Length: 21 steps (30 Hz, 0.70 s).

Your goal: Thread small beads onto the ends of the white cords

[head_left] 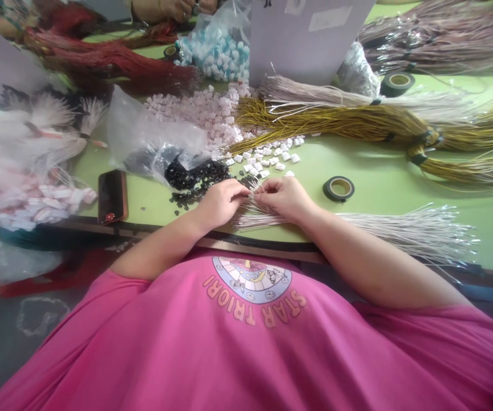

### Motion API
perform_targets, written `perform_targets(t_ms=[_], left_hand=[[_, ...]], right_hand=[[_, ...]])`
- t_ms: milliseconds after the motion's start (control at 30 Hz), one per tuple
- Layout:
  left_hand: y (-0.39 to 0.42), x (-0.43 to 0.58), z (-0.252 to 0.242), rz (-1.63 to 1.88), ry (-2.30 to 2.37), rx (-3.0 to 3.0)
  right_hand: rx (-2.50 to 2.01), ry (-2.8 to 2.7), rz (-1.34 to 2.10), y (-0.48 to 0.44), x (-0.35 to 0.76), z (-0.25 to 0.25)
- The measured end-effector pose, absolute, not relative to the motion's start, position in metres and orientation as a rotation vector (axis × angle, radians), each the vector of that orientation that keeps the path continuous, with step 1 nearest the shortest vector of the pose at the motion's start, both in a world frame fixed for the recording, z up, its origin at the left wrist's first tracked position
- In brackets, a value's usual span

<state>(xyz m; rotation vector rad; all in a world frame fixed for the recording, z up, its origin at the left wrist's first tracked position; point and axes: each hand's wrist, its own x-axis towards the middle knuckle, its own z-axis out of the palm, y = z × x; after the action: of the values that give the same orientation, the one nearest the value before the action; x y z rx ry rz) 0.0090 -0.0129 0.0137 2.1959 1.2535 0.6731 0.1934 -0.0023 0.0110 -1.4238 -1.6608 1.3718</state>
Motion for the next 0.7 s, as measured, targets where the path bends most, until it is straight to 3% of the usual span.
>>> perform_targets(t_ms=[133, 300, 533, 700], left_hand=[[-0.009, -0.016, 0.030, 0.399, 1.441, 2.312], [0.009, -0.063, 0.034, 0.345, 1.788, 2.237], [0.018, -0.073, 0.014, 0.346, 1.765, 2.146], [0.013, -0.066, 0.025, 0.405, 1.752, 2.099]], right_hand=[[-1.374, -1.506, 1.570, -0.001, 0.195, 0.013], [-1.364, -1.548, 1.634, 0.001, 0.197, 0.016], [-1.372, -1.582, 1.623, 0.002, 0.197, 0.012], [-1.329, -1.627, 1.552, 0.003, 0.198, 0.009]])
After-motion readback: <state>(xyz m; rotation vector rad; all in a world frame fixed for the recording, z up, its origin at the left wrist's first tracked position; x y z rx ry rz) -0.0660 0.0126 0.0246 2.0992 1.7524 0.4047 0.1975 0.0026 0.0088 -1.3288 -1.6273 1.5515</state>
